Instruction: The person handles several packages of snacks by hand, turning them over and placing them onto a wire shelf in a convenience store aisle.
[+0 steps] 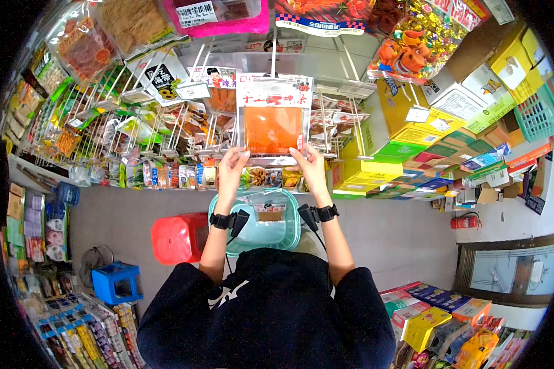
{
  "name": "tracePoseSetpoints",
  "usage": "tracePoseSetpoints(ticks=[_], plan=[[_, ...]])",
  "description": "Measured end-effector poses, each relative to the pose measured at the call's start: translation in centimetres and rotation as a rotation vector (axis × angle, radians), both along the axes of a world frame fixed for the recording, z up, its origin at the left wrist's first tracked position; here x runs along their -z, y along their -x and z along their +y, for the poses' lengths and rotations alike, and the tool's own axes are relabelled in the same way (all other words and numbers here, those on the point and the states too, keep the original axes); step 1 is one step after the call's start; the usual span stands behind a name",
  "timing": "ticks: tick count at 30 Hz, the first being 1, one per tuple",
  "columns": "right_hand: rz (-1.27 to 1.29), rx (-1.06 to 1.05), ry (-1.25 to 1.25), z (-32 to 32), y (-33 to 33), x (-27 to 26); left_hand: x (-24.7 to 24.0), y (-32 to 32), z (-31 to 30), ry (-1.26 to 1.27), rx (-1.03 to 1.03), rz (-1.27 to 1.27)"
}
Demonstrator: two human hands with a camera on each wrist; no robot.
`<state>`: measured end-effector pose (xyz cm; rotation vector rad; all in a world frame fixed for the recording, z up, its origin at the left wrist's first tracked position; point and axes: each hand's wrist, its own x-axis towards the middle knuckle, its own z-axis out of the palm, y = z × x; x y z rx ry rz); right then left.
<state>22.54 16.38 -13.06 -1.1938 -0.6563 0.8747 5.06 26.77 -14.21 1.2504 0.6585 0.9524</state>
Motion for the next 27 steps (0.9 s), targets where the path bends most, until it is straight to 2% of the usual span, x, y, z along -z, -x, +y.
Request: tracePoseSetpoints(ticks=[5, 10, 19, 21, 27], plan=[[0.013, -0.017, 0.000, 1.6, -1.4, -0.2, 1.2, -1.4, 1.8, -0.013, -0.015, -0.033], [0.037, -0.072, -0.006, 3.5, -3.0, 0.2, 0.3, -2.8, 3.0, -0.024, -0.048, -0.047], [0.055, -0.100, 0.021, 6.0, -4.9, -0.1, 1.9, -5.2, 6.8, -0.061, -0.034, 0.043], [0.074, -0.134, 0.006, 6.9, -5.9, 0.6, 2.5, -5.9, 7.7, -0.104, -0.105, 0.088], [0.091, -0.172, 0.020, 9.0, -7.6, 0.2, 3.5, -7.9, 10.2, -0.121, -0.102, 0.066]])
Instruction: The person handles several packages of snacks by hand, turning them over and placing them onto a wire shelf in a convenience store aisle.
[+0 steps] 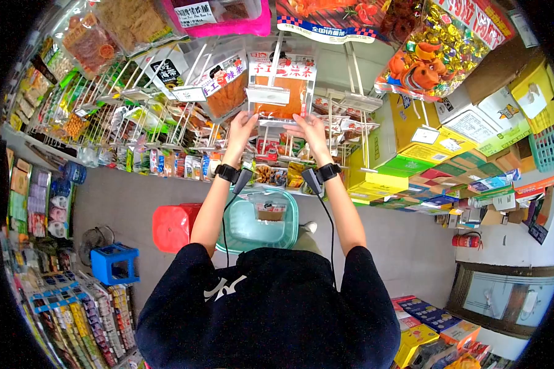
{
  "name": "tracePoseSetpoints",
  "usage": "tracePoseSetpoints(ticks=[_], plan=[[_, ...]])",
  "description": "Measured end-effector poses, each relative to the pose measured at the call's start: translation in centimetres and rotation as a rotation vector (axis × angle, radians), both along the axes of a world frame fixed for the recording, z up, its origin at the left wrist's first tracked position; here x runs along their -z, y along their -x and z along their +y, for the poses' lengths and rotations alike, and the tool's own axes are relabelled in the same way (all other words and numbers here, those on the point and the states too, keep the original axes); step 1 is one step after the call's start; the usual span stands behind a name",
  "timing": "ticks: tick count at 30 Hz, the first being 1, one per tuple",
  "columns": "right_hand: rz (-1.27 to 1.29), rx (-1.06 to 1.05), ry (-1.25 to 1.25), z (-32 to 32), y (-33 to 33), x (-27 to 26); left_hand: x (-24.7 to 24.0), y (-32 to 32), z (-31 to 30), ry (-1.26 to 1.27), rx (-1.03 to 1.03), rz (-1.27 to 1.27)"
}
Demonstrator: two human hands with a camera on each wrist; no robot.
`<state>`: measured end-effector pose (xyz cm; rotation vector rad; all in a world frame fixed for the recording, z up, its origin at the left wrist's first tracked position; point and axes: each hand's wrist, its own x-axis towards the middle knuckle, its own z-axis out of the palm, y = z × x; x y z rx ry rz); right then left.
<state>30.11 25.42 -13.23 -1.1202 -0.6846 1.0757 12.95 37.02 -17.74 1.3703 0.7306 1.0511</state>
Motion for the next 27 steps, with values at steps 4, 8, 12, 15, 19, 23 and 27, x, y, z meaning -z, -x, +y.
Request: tracePoseSetpoints(ticks=[4, 8, 12, 15, 19, 23, 27], plan=[[-0.028, 0.016, 0.002, 1.1, -0.8, 1.4, 0.9, -0.7, 1.2, -0.039, -0.008, 0.076], [-0.108, 0.051, 0.086, 2.5, -1.8, 3.2, 1.7, -1.1, 2.1, -0.077, -0.074, 0.150], [-0.108, 0.074, 0.089, 3.6, -2.5, 4.5, 2.8, -1.2, 3.2, -0.031, -0.051, 0.188], [-0.125, 0.047, 0.114, 3.9, -2.9, 4.8, 2.5, -0.9, 3.0, -0.038, -0.054, 0.125], [-0.114, 0.089, 0.116, 4.1, -2.6, 5.0, 2.7, 0.3, 2.9, 0.065, 0.101, 0.149], [-0.151, 0.110, 0.136, 4.2, -3.2, 5.9, 2.4, 1.5, 2.1, 0.107, 0.168, 0.113], [-0.132, 0.078, 0.083, 3.1, -3.9, 6.3, 1.0, 3.5, 0.5, 0.133, 0.213, 0.080]])
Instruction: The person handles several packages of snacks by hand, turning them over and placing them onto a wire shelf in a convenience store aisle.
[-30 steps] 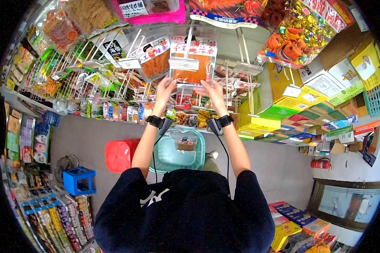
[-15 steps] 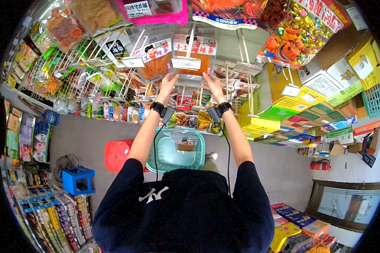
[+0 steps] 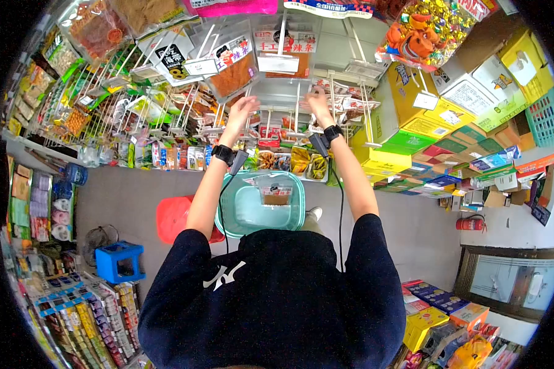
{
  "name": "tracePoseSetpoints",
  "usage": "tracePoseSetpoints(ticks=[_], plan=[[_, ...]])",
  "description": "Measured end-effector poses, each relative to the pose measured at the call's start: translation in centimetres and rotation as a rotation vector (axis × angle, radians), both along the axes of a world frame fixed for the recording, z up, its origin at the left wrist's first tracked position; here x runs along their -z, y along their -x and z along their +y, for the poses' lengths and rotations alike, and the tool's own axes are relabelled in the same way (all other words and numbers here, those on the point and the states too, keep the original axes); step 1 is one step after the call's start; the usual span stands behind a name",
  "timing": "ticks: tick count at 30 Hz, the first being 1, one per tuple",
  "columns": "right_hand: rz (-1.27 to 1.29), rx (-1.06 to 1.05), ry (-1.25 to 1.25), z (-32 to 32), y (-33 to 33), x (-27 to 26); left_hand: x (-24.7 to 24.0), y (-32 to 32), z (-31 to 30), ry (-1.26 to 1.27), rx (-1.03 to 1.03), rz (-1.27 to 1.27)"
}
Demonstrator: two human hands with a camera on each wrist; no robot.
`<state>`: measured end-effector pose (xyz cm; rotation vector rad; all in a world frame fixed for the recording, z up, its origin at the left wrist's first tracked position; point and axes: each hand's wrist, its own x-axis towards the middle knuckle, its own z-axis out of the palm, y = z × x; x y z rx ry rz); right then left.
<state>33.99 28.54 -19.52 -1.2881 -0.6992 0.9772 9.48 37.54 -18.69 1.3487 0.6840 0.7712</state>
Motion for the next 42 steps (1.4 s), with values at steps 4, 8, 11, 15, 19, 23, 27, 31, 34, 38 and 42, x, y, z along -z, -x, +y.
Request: tracePoseSetpoints(ticks=[4, 8, 11, 15, 19, 23, 27, 31, 34, 38, 42], plan=[[-0.042, 0.036, -0.074, -2.3, 1.2, -1.0, -1.3, 3.0, -2.5, -0.153, 0.048, -0.056], [-0.170, -0.061, -0.085, -6.6, 3.9, -3.5, -2.4, 7.7, -5.8, -0.152, 0.157, 0.035], [-0.253, -0.066, -0.034, -10.1, 6.0, -3.1, 0.4, 11.4, -7.6, -0.122, 0.216, 0.118], [-0.458, 0.002, 0.019, -15.1, 9.2, 0.5, 7.7, 18.0, -9.0, -0.191, 0.162, 0.474], [-0.801, 0.035, 0.282, -19.5, 11.0, 8.9, 17.0, 24.3, -11.3, -0.020, 0.173, 0.664], [-0.814, -0.155, 0.634, -23.5, 13.7, 18.6, 20.3, 27.0, -14.0, -0.051, 0.283, 0.785], [-0.825, -0.171, 0.700, -26.4, 16.8, 24.4, 36.6, 30.3, -13.6, 0.004, 0.298, 1.038], [-0.742, -0.304, 0.790, -26.8, 18.6, 24.6, 36.6, 29.6, -15.7, -0.148, 0.398, 0.970], [-0.742, -0.278, 0.775, -26.9, 18.4, 29.8, 32.7, 29.4, -17.7, -0.300, 0.515, 1.025], [-0.708, -0.256, 0.822, -27.3, 19.5, 27.2, 36.9, 31.5, -17.7, -0.108, 0.541, 0.946], [-0.755, -0.226, 0.713, -28.4, 19.3, 29.9, 33.8, 30.5, -18.8, -0.086, 0.447, 0.875]])
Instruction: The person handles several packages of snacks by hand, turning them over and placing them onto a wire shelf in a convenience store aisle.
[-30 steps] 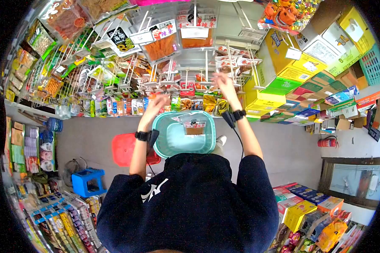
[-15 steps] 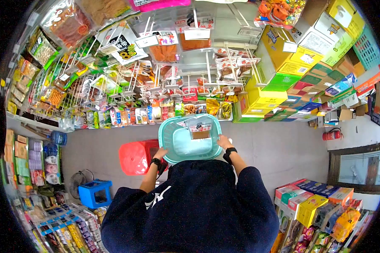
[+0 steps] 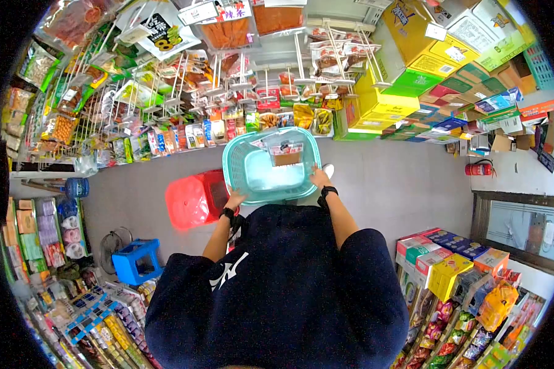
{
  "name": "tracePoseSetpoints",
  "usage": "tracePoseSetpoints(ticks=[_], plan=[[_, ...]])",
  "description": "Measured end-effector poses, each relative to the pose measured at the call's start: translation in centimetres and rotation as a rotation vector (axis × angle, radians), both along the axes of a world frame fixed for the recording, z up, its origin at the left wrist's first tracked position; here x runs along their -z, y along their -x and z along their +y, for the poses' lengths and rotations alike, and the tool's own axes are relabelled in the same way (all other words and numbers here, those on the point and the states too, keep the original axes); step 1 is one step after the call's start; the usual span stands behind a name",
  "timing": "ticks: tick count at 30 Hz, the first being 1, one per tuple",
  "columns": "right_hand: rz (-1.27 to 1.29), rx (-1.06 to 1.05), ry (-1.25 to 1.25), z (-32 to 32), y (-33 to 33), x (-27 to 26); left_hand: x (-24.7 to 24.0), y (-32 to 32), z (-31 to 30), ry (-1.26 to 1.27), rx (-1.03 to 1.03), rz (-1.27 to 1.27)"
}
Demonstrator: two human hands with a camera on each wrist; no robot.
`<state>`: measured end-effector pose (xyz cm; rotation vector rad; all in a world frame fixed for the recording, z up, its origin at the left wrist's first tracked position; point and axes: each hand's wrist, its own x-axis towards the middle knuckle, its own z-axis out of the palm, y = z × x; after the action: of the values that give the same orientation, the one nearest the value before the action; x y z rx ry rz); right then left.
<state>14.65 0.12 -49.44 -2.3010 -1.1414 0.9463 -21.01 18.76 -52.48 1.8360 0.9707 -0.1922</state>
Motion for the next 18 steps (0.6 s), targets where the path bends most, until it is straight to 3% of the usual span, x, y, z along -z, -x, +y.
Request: tracePoseSetpoints(ticks=[1, 4, 8, 11, 14, 16, 18], plan=[[0.005, -0.002, 0.007, 0.1, 0.1, -0.2, -0.4, -0.1, 0.0, 0.007, -0.002, 0.005], [-0.018, 0.030, 0.043, 0.3, 0.9, -1.1, -0.3, -0.3, -1.0, 0.120, -0.315, -0.018], [-0.001, 0.029, 0.152, 1.1, 1.6, -2.5, -0.6, 0.1, -1.1, 0.182, -0.313, -0.006], [0.007, 0.117, 0.128, 1.4, 2.3, -4.2, -3.4, -0.3, -0.9, 0.174, -0.294, 0.044], [0.101, 0.223, 0.138, 2.6, 2.6, -5.9, -2.6, 0.3, -0.6, 0.109, -0.250, 0.042], [0.033, 0.357, -0.123, 3.5, 3.0, -6.2, -2.4, 0.9, -0.4, 0.175, -0.272, -0.037], [0.078, 0.340, -0.200, 5.0, 2.2, -5.3, -3.6, 1.2, -0.4, 0.275, -0.314, -0.107]])
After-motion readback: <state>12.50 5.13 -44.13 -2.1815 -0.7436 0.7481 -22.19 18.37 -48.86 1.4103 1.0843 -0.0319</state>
